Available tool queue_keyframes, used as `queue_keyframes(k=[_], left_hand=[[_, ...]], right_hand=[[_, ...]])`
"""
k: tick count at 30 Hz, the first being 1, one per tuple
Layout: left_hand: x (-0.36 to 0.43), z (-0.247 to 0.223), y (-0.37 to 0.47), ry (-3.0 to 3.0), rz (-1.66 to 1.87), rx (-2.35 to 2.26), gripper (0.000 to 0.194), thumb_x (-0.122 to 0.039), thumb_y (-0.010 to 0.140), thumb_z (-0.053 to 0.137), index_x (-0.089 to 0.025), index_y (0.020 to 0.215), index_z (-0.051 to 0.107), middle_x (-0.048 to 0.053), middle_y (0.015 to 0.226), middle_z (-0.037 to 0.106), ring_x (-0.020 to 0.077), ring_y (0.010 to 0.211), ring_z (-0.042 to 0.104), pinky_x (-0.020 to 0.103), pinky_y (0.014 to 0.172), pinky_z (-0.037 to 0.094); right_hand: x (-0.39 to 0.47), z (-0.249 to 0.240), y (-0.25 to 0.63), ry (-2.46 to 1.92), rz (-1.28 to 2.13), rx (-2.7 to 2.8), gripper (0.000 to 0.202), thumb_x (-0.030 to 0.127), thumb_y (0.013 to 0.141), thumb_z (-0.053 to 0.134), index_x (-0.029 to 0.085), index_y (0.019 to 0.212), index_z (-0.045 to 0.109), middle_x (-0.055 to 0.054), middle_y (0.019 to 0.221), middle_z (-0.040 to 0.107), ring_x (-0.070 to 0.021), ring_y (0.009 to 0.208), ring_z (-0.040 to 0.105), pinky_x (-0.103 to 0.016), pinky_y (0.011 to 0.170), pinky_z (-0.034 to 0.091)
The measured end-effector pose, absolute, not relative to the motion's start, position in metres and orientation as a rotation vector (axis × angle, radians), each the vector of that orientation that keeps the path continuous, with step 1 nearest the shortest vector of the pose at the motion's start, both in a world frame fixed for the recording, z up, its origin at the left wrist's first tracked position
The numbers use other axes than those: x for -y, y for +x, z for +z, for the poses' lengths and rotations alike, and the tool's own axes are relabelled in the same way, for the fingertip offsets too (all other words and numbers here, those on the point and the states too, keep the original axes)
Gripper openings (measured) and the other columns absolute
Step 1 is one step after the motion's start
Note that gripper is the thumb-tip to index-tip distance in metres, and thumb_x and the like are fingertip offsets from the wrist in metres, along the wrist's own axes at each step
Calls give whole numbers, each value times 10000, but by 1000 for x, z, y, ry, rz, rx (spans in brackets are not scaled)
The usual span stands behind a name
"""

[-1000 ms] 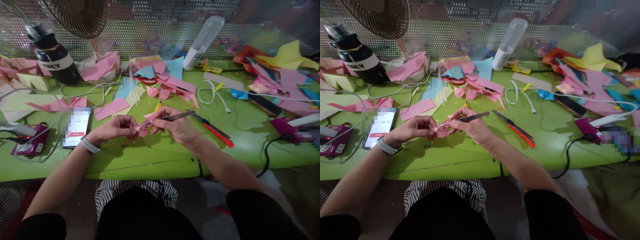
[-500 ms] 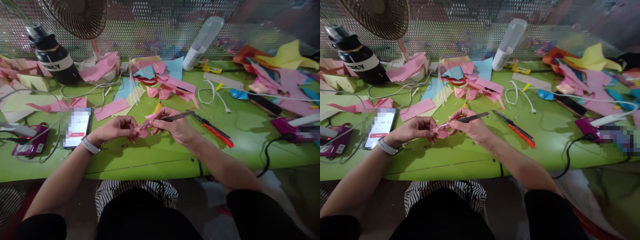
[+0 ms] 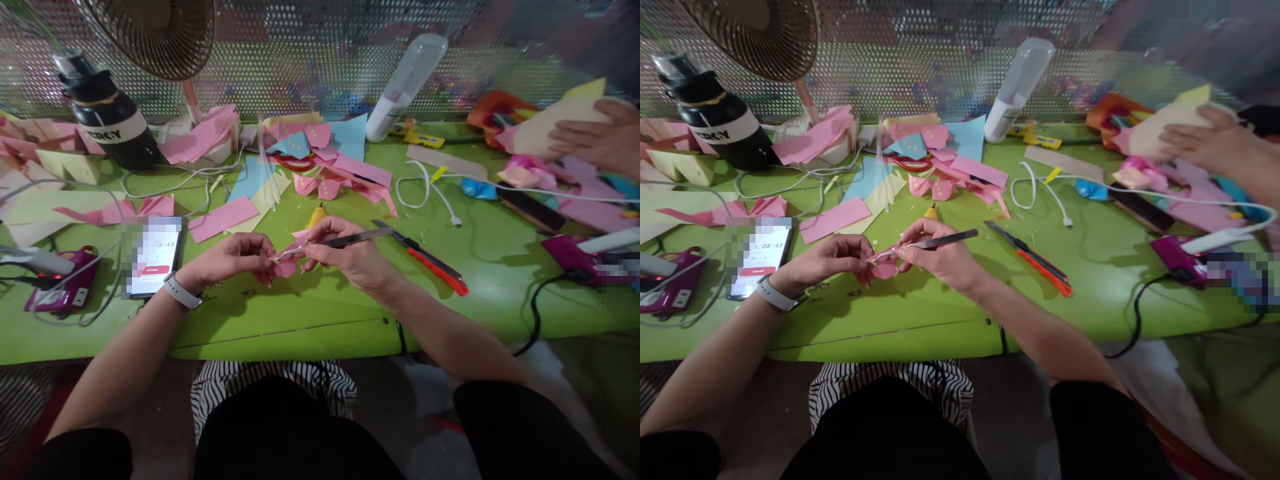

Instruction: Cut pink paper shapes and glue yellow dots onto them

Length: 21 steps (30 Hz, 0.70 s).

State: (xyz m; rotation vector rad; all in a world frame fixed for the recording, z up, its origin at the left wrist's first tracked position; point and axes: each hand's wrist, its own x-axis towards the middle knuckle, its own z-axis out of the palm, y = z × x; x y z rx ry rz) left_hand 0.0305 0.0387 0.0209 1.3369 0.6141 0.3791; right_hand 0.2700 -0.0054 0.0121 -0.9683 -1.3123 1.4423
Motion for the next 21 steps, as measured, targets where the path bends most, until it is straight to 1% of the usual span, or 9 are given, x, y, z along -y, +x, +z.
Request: queue_keyframes(k=[3, 5, 10, 12, 15, 21], left_hand=[[-38, 22, 31, 1342, 377, -608, 161, -242, 837, 741, -121, 874, 641, 77, 788, 767, 147, 697, 735, 256, 689, 599], [-38, 24, 31, 1343, 373, -620, 150, -236, 841, 734, -121, 868, 642, 77, 783, 769, 144, 689, 734, 250, 683, 596], [-37, 24, 30, 1340, 367, -631, 177, -258, 815, 756, -126, 866, 650, 69, 759, 767, 154, 676, 736, 255, 671, 597], [-38, 24, 30, 1337, 382, -641, 206, -303, 822, 755, -126, 860, 656, 64, 740, 760, 157, 668, 734, 254, 665, 598], [-37, 25, 31, 1349, 426, -698, 253, -357, 832, 760, -124, 815, 663, 42, 695, 736, 130, 623, 712, 223, 637, 587], [-37, 25, 34, 1367, 479, -755, 332, -383, 748, 851, -127, 732, 641, 10, 640, 702, 91, 546, 666, 182, 568, 559]], right_hand=[[5, 11, 274, -962, 1413, 1342, 260, 336, 772, 838, 201, 834, 625, 10, 792, 738, -115, 600, 709, -269, 608, 633], [4, 11, 277, -955, 1369, 1337, 256, 361, 792, 824, 209, 858, 628, 12, 792, 741, -118, 616, 716, -265, 608, 632], [5, 18, 278, -973, 1185, 1367, 291, 454, 859, 755, 222, 999, 648, -22, 894, 769, -147, 718, 749, -283, 636, 640], [7, 20, 276, -978, 1119, 1406, 266, 446, 873, 741, 215, 977, 660, -29, 893, 769, -152, 722, 751, -297, 649, 646], [9, 20, 274, -984, 1028, 1420, 213, 414, 891, 725, 214, 944, 673, -19, 839, 762, -151, 703, 748, -300, 642, 648], [2, 11, 280, -990, 900, 1375, 186, 397, 901, 707, 220, 951, 682, -13, 842, 767, -137, 644, 732, -317, 656, 658]])
